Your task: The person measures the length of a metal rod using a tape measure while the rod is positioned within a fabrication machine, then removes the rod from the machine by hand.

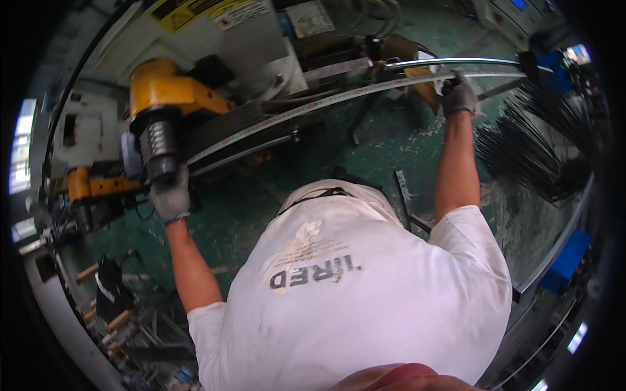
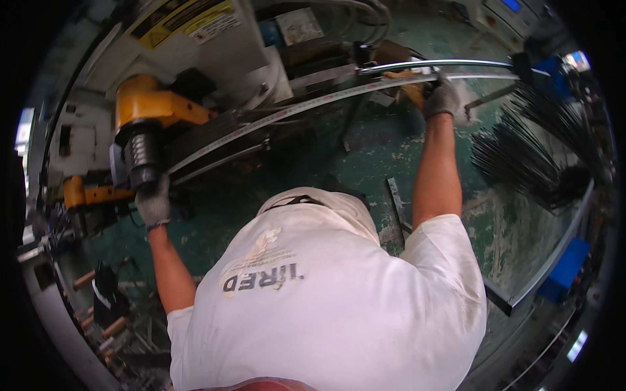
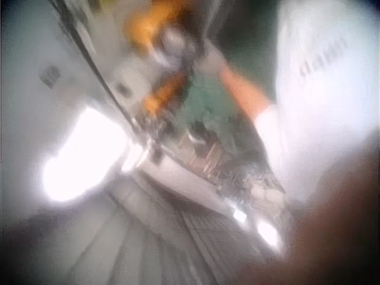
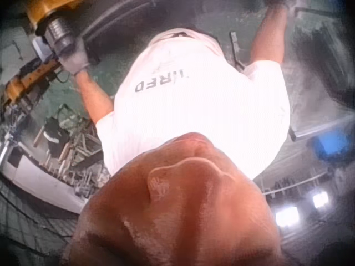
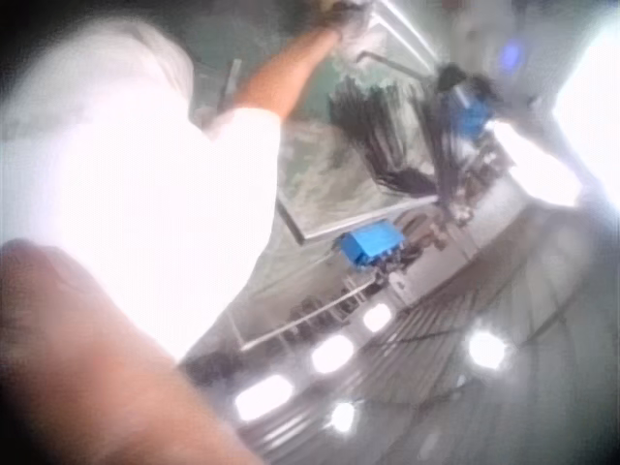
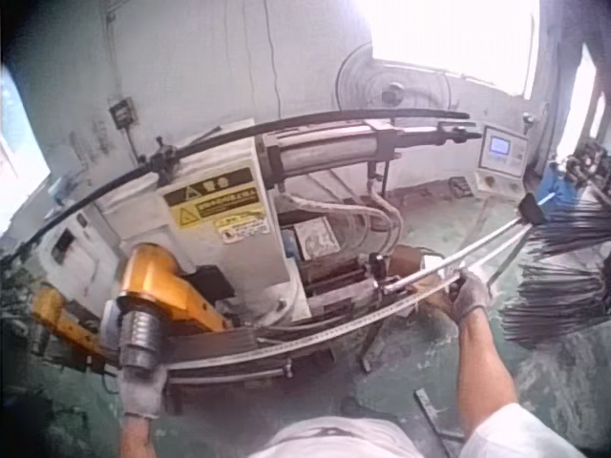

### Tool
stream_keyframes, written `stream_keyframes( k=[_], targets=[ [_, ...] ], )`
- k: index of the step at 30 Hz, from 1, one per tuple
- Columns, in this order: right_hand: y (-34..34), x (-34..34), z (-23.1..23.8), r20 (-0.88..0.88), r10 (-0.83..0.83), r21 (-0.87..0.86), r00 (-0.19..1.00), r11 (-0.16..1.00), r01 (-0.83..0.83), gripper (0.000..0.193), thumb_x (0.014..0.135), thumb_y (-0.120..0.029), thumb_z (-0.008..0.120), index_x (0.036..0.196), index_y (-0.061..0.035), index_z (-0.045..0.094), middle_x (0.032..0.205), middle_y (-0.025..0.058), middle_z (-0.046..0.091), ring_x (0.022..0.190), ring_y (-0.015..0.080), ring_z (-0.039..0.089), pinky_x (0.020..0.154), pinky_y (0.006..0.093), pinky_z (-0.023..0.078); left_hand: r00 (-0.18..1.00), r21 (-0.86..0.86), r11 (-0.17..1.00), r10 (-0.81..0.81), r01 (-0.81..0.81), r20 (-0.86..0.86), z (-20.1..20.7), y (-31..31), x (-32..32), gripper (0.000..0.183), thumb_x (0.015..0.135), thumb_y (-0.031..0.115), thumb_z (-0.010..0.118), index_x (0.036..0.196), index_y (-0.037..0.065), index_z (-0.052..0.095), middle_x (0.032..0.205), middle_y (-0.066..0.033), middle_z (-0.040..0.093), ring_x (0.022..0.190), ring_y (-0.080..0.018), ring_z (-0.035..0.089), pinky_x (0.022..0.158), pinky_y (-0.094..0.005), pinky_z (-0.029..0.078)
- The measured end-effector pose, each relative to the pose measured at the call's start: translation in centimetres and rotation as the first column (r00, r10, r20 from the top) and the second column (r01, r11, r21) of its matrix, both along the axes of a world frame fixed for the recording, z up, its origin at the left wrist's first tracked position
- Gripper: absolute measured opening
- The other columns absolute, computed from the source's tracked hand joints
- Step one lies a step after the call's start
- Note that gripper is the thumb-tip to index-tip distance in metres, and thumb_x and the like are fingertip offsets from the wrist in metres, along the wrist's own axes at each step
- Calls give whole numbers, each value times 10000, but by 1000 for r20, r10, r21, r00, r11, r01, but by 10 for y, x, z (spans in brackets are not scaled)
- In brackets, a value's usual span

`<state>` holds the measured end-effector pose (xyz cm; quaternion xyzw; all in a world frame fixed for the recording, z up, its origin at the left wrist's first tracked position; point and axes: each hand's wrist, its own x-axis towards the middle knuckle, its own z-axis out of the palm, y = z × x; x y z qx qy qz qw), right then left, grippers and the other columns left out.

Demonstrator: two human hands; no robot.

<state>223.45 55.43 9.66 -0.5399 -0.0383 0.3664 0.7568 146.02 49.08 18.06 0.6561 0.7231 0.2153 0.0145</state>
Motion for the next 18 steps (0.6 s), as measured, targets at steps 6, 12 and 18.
stream_keyframes(
  k=[6, 12, 18],
  targets=[
    [-3, 33, -28, 28, 47, -73, 998, 996, -45, 251, 1137, -293, 609, 1101, -59, 694, 796, 31, 577, 685, 151, 537, 550, 258, 408, 882, 9, 993, -99, 116, -461, -11, 4, 2, 420, 984, 482, 720, 1140, 98, 791, 1102, -184, 795, 975, -419, 750, 879, -503, 597],
    [5, 54, -39, 51, 67, -48, 996, 997, -65, 264, 1119, -295, 630, 1111, -48, 723, 826, 53, 648, 676, 180, 562, 556, 294, 442, 983, 90, 994, 81, -67, -162, 14, -6, 44, 361, 950, 421, 746, 1048, 77, 795, 1028, -145, 779, 975, -359, 743, 852, -466, 620],
    [4, 77, -48, -7, 59, -11, 998, 998, -59, 246, 1129, -279, 623, 1143, -48, 709, 838, 53, 613, 701, 185, 556, 563, 311, 436, 996, 53, 997, 66, -62, -64, 16, -11, 41, 478, 934, 495, 745, 1145, 67, 775, 1107, -173, 775, 1048, -397, 723, 925, -491, 578]
  ],
)
